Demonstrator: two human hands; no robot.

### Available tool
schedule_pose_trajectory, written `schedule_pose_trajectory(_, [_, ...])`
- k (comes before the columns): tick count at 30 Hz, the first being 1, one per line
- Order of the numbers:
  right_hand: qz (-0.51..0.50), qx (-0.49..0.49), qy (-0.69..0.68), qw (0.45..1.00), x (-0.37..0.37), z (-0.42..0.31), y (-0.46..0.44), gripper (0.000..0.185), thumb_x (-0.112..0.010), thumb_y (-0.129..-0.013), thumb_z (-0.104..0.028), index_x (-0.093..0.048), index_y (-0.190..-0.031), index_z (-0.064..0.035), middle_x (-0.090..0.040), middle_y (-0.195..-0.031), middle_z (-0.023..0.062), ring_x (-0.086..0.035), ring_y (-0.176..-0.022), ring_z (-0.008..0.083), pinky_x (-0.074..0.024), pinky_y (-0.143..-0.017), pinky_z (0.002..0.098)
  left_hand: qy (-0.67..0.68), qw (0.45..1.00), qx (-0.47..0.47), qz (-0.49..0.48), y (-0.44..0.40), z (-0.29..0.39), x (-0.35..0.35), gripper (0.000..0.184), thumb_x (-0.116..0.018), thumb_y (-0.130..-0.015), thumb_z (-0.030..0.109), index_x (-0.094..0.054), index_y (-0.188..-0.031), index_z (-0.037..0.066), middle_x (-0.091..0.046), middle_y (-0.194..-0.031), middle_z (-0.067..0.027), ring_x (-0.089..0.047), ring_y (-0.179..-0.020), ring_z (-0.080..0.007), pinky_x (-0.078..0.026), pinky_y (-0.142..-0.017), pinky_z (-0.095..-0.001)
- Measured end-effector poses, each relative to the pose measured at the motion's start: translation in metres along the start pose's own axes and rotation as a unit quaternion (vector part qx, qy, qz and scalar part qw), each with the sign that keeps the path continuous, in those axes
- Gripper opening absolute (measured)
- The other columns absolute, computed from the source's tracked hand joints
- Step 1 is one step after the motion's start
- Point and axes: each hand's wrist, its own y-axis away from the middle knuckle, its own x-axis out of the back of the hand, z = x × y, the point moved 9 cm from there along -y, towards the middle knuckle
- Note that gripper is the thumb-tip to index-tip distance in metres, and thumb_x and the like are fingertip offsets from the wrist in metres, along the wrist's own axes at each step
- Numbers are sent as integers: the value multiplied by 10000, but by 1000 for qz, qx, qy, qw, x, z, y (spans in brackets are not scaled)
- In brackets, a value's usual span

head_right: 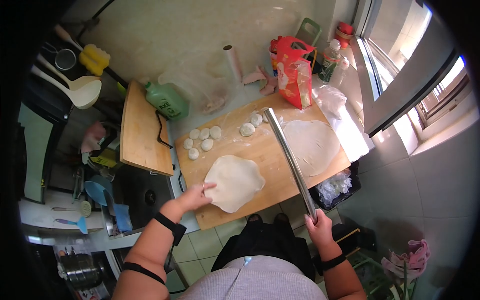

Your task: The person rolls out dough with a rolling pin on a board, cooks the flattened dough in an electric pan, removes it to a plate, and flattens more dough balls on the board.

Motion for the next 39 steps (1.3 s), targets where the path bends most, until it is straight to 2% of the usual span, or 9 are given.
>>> schedule_pose_trajectory(7, [-42,26,58,997,-21,-4,-4,259,-696,-813,-155,-479,-748,-31,-491,-569,129,-493,-480,247,-427,-494,352,179,972,120,98,3,-70,-22,597,-722,-801,157,-499,-1335,10,-533,-1108,-102,-605,-832,-152,-508,-754,-274])
schedule_pose_trajectory(9, [-75,87,134,984,-34,-28,-3,233,-695,-803,-164,-500,-779,-38,-544,-606,167,-574,-549,349,-472,-526,399,-31,943,137,302,17,-53,21,602,-701,-803,232,-486,-1329,33,-456,-1238,-176,-520,-1108,-323,-445,-954,-392])
schedule_pose_trajectory(10, [-106,87,168,976,-44,-35,-4,229,-699,-794,-189,-521,-806,-45,-579,-640,178,-616,-618,375,-501,-557,430,-31,944,136,300,17,-42,23,602,-701,-803,232,-486,-1329,33,-456,-1238,-176,-520,-1108,-323,-445,-954,-392])
schedule_pose_trajectory(12, [-117,130,200,964,-61,-49,-3,247,-699,-795,-232,-532,-814,-51,-597,-658,177,-621,-625,371,-516,-571,440,-131,901,-61,410,28,25,37,637,-686,-809,246,-429,-1358,50,-407,-1316,-211,-443,-1210,-326,-380,-1012,-469])
schedule_pose_trajectory(13, [-138,124,220,958,-71,-46,-3,259,-694,-798,-265,-542,-824,-56,-620,-683,168,-629,-639,368,-524,-583,448,-131,901,-62,408,26,37,33,637,-686,-809,246,-429,-1358,50,-407,-1316,-211,-443,-1210,-326,-380,-1012,-469])
schedule_pose_trajectory(15, [-149,123,228,954,-83,-42,-5,256,-690,-800,-269,-546,-831,-60,-627,-690,164,-633,-645,367,-526,-584,449,-206,891,-197,354,19,82,7,688,-696,-780,246,-409,-1373,49,-355,-1408,-212,-352,-1312,-338,-283,-1080,-527])
schedule_pose_trajectory(24, [-170,96,242,950,-92,-29,-10,269,-671,-812,-293,-539,-856,-63,-625,-678,160,-630,-631,370,-524,-575,456,-311,915,-236,103,-80,103,-54,771,-603,-846,456,-333,-1444,53,-239,-1537,-144,-173,-1443,-278,-163,-1131,-567])
schedule_pose_trajectory(31, [-149,56,248,956,-80,-28,-33,285,-671,-812,-285,-530,-863,-42,-620,-744,167,-633,-683,362,-522,-609,447,-312,924,-198,97,-144,129,-39,745,-556,-884,432,-299,-1454,28,-171,-1556,-141,-156,-1448,-272,-123,-1150,-540])
schedule_pose_trajectory(39, [-110,23,247,962,-66,-26,-54,286,-680,-794,-282,-542,-866,-42,-603,-783,159,-628,-716,350,-516,-634,443,-228,919,-285,151,-194,162,-24,692,-603,-866,323,-306,-1434,63,-208,-1543,-137,-214,-1431,-275,-103,-1147,-554])
